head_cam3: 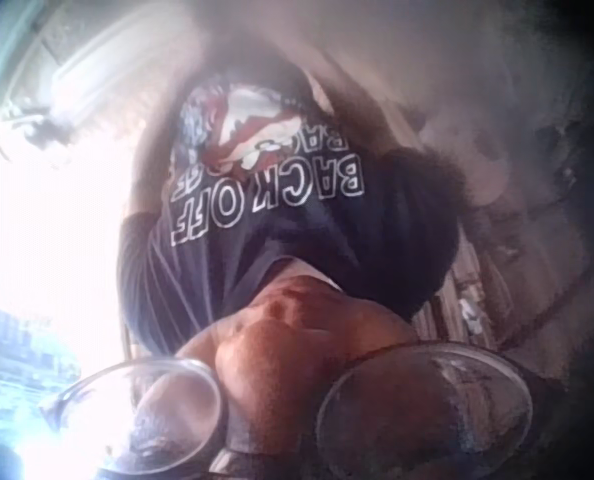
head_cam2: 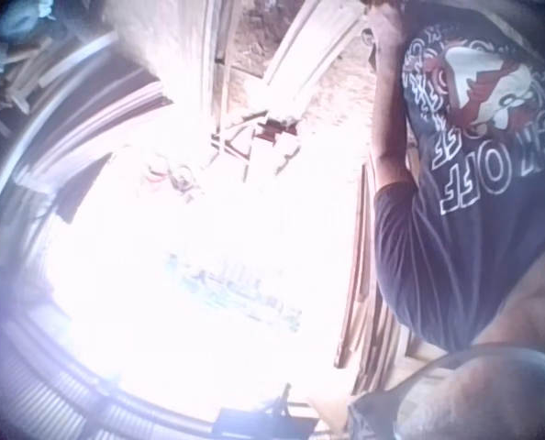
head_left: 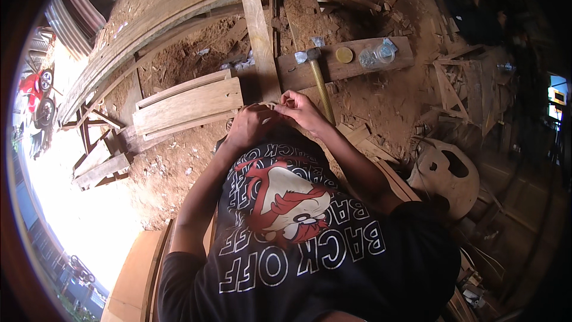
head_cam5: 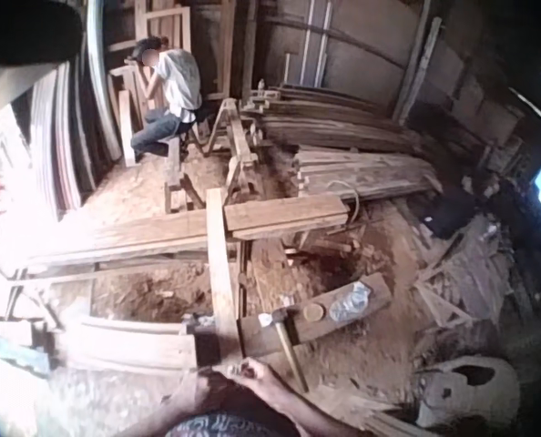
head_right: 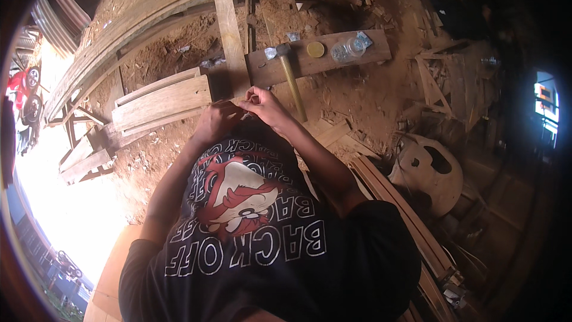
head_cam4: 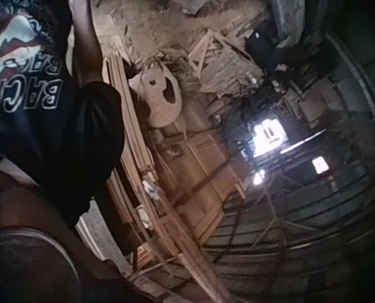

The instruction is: The person hammers nails into wooden planks to assemble a wooden structure. They repeatedly position planks, drive nails with a hammer, and adjust the pieces on a workbench.

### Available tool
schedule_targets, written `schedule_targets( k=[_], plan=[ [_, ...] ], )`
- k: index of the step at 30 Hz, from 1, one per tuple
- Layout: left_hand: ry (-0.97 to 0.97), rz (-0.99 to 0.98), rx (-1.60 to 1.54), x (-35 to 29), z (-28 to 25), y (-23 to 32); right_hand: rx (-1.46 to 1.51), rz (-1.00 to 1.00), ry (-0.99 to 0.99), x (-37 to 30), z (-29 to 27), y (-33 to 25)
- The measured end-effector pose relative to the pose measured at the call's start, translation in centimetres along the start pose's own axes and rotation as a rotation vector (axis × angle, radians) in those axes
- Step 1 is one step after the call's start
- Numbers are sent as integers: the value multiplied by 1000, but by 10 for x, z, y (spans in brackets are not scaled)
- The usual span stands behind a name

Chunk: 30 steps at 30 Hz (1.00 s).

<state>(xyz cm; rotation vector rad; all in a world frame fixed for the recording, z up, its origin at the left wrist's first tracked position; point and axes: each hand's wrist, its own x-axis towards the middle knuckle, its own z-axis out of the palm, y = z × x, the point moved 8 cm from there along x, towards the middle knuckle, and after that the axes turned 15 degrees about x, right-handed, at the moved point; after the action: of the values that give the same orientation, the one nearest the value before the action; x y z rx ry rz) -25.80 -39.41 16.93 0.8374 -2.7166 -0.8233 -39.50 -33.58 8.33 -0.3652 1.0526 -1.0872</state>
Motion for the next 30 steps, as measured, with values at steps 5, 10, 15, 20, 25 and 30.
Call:
schedule_targets(
  k=[5, 10, 15, 20, 25, 30],
  plan=[
    [301, -387, 13, -51, -32, -82, -43, -1, 154, 17, -18, 29],
    [754, -1035, 72, -205, -114, -233, -636, -148, 139, 33, 3, 28],
    [1115, -1348, -531, -314, -107, -311, -1053, -674, -62, 66, 96, -14],
    [1034, -1526, -1195, -302, -1, -273, -1370, -404, -28, 175, 145, -22],
    [1156, -1471, -1144, -244, -4, -279, -1322, -287, -10, 184, 143, -8],
    [930, -1390, -973, -215, -26, -285, -1231, -344, 174, 146, 144, 12]
  ],
)
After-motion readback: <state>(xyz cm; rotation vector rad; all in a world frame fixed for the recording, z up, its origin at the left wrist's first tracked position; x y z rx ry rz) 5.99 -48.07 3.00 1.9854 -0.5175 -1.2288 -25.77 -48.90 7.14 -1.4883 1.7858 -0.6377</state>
